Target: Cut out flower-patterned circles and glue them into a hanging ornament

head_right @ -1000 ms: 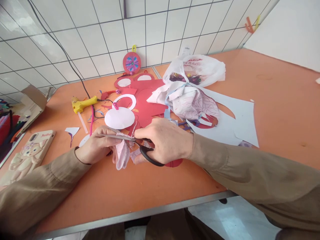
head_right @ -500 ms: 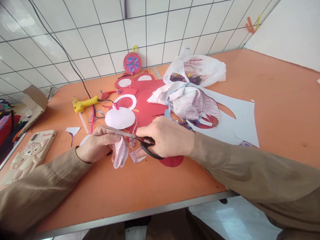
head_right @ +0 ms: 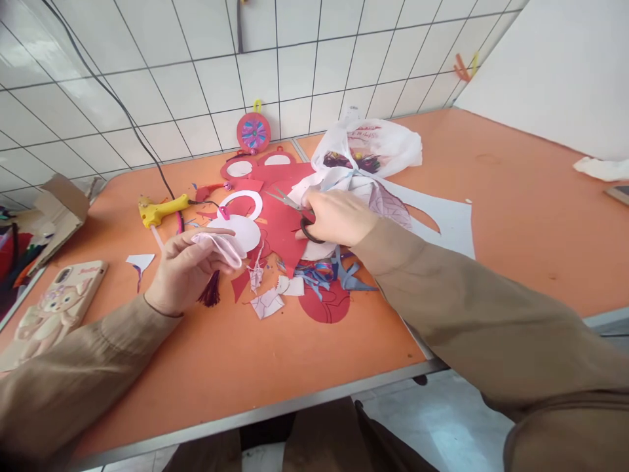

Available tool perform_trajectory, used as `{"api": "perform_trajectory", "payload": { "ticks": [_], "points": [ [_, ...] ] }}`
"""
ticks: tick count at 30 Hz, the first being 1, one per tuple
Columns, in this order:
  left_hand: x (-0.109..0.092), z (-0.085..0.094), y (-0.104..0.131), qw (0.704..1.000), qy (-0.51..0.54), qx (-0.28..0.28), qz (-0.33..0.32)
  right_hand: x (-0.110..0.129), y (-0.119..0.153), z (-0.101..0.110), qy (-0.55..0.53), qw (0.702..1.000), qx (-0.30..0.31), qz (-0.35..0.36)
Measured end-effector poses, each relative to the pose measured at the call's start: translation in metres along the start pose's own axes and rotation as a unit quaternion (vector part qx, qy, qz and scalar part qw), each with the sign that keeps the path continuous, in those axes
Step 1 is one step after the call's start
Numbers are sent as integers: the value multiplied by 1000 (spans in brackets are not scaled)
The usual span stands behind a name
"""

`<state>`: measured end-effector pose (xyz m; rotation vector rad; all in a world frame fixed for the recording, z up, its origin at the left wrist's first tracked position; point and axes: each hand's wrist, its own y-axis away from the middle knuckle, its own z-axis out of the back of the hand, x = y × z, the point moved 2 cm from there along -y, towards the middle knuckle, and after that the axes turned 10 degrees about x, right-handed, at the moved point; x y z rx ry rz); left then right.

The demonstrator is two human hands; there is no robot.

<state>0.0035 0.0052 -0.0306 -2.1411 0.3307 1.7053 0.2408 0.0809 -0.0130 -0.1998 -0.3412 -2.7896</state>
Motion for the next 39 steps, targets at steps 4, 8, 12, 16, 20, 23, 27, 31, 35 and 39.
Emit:
{"api": "perform_trajectory", "payload": {
  "ticks": [4, 8, 12, 16, 20, 23, 27, 31, 35, 39],
  "points": [
    [6, 4, 1, 999, -23, -26, -11, -6, -10, 4, 22, 999, 24, 1],
    [8, 5, -1, 998, -40, -55, -1, -9, -14, 9, -4, 997, 52, 49],
    [2, 1, -3, 994, -57, -88, 11, -9, -18, 5, 68, 998, 3, 19],
    [-7, 0, -4, 986, -70, -151, -24, -6, -20, -2, 105, 994, 3, 4],
    [-11, 1, -5, 980, -60, -190, -26, -2, -16, 0, 159, 987, -15, -10],
    [-13, 0, -6, 979, -52, -196, -29, 1, -14, 2, 174, 985, -19, -1],
    [-14, -3, -5, 979, -49, -193, -37, 1, -13, 1, 150, 989, -9, 9],
    [-15, -6, -5, 980, -54, -187, -37, 3, -12, -3, 119, 992, -28, 15],
    [-15, -7, -5, 980, -54, -186, -40, 7, -12, -7, 97, 994, -52, 7],
    [-14, -8, -4, 981, -56, -182, -37, 9, -17, -4, 90, 994, -48, 35]
  ]
}}
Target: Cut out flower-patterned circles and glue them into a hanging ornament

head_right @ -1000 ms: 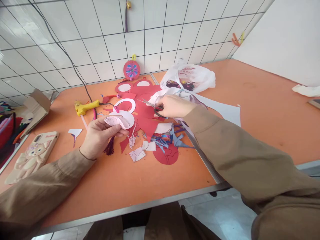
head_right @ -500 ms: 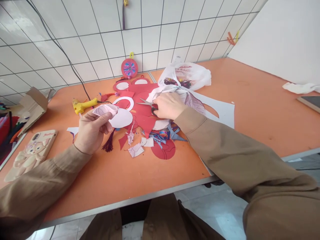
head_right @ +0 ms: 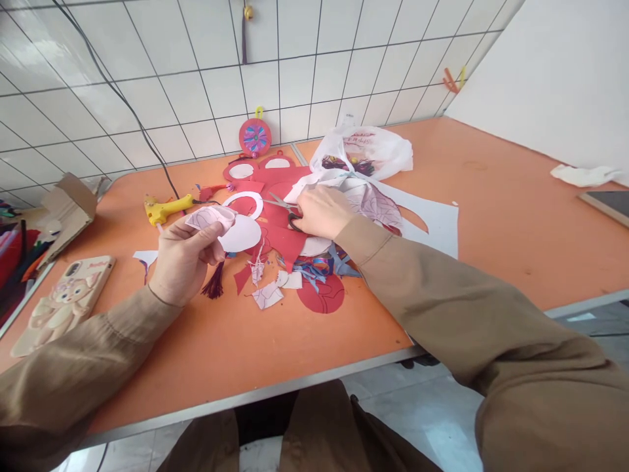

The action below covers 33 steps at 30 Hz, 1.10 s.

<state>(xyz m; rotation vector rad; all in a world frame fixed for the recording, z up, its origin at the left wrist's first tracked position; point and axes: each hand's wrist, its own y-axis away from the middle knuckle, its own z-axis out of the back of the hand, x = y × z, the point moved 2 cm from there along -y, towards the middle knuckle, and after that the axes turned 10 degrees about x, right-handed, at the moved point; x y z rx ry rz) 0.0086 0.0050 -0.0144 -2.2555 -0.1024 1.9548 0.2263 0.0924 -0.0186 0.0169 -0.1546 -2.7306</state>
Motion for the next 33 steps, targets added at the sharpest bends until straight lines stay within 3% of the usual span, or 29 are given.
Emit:
{"api": "perform_trajectory", "payload": {
  "ticks": [6, 10, 15, 27, 31, 33],
  "points": [
    [0, 0, 0, 1000, 5, 9, -2, -7, -5, 6, -102, 993, 56, 25],
    [0, 1, -1, 1000, 3, 12, -1, 0, -2, 3, -52, 998, -3, 40],
    [2, 2, 0, 1000, 15, 9, -2, 6, -6, -4, -51, 996, -27, 75],
    [6, 3, -1, 1000, 9, 6, 7, 0, -13, -2, -55, 991, -3, 123],
    [6, 3, -2, 1000, 11, 8, 8, 11, 0, 3, -65, 990, -21, 122],
    [6, 3, -2, 1000, 9, 12, 7, 26, 13, 4, -80, 980, -25, 181]
  ]
}}
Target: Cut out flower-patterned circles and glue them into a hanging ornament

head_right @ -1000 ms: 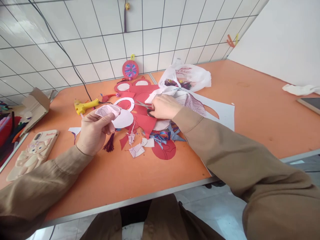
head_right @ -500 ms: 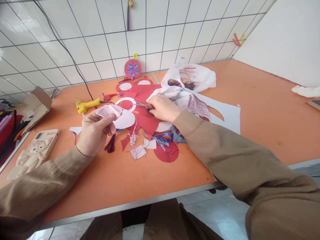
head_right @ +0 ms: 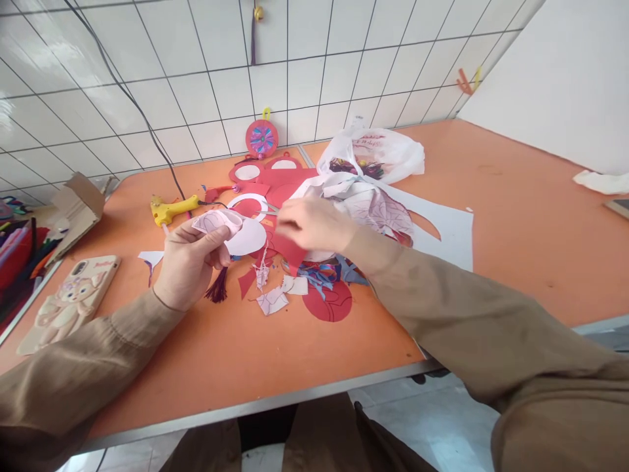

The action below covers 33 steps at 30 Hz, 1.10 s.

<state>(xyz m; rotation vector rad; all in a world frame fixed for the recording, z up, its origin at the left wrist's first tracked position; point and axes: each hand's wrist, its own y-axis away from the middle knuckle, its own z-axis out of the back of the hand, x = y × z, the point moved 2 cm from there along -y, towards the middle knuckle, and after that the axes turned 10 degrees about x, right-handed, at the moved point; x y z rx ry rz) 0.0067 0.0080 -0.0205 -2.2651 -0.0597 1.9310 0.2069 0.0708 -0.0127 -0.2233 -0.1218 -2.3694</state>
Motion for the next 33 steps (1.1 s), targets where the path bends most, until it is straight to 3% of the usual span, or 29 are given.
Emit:
{"api": "perform_trajectory", "payload": {
  "ticks": [2, 4, 7, 10, 14, 17, 19, 23, 27, 33],
  "points": [
    [0, 0, 0, 1000, -5, 2, -1, 26, 8, -6, -72, 977, 39, 195],
    [1, 0, 1, 1000, -9, 2, 1, 46, 16, -16, -59, 951, 60, 298],
    [2, -1, 2, 1000, -7, 3, 7, 55, 23, -31, -8, 937, 70, 342],
    [3, -1, 3, 1000, 4, 3, 18, 43, 36, -33, -23, 932, 58, 358],
    [4, -1, 3, 1000, 10, 7, 21, 9, 67, -19, -141, 938, 21, 315],
    [5, 0, 3, 1000, 4, 9, 21, -11, 91, -9, -227, 949, -88, 202],
    [6, 0, 3, 1000, -2, 12, 21, -12, 102, -11, -186, 970, -117, 107],
    [8, 0, 4, 999, -7, 22, 24, 11, 109, -29, 8, 998, -60, -24],
    [10, -1, 4, 999, -6, 24, 28, 39, 99, -46, 150, 986, -55, -40],
    [11, -2, 5, 999, -4, 21, 35, 49, 83, -55, 119, 991, -28, 47]
  ]
}}
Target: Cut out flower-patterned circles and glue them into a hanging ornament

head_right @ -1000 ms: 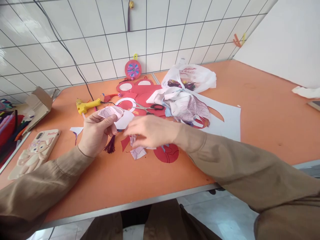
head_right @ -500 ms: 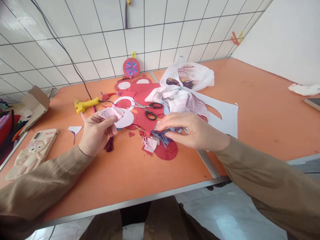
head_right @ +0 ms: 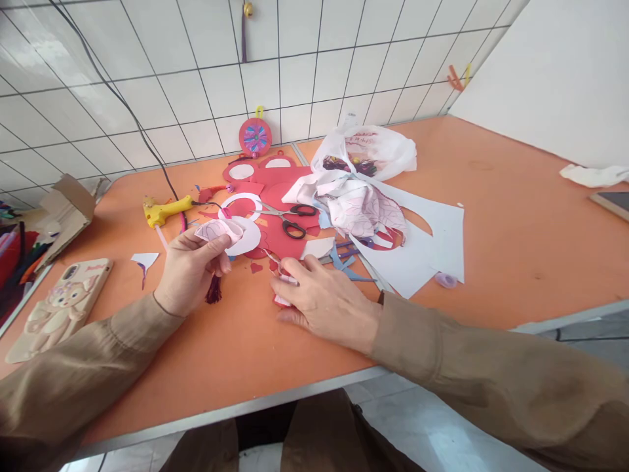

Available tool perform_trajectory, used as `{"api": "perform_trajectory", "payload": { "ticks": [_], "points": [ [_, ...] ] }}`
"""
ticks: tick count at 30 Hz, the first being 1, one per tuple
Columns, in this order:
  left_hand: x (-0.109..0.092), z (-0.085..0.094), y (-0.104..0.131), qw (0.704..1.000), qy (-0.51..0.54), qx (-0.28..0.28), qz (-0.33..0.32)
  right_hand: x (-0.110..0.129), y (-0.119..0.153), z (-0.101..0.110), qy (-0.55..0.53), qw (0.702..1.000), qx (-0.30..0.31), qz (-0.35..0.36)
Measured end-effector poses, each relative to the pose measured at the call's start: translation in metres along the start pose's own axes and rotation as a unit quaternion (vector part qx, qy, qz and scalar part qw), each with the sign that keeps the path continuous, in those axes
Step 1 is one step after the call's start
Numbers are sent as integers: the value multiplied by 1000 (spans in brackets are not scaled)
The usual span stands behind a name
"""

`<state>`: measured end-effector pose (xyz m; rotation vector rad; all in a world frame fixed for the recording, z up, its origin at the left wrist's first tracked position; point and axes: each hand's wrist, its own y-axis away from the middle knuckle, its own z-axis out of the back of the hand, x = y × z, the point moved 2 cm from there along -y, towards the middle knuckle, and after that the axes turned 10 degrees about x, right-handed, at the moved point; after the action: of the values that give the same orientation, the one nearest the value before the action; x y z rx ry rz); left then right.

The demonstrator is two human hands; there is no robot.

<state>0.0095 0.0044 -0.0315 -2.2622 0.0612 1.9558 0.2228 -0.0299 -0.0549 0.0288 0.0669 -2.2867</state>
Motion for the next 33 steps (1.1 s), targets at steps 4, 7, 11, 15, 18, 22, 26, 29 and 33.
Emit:
{"api": "perform_trajectory", "payload": {
  "ticks": [4, 7, 11, 15, 18, 22, 26, 29, 33],
  "points": [
    [1, 0, 0, 1000, -1, 6, 7, -5, 2, -8, -24, 999, -23, 25],
    [2, 0, 0, 1000, -8, 8, 7, -14, 4, -7, -98, 994, -47, 0],
    [2, -1, 1, 998, -2, 52, 21, -38, -2, 10, -263, 949, -150, -86],
    [-2, -5, 4, 991, 3, 129, 27, -61, -15, 22, -288, 934, -157, -143],
    [-7, -3, 3, 995, 7, 101, -2, -68, -21, 23, -267, 951, -120, -101],
    [-7, -2, 1, 998, 8, 68, -5, -65, -19, 16, -208, 973, -31, -91],
    [-4, -3, 1, 998, 10, 64, 13, -56, -19, 7, -133, 981, 45, -133],
    [-2, -3, 2, 998, 1, 54, 13, -53, -23, 3, -115, 983, 51, -134],
    [-1, -1, 1, 999, -7, 48, 6, -58, -30, -1, -144, 984, 24, -100]
  ]
}}
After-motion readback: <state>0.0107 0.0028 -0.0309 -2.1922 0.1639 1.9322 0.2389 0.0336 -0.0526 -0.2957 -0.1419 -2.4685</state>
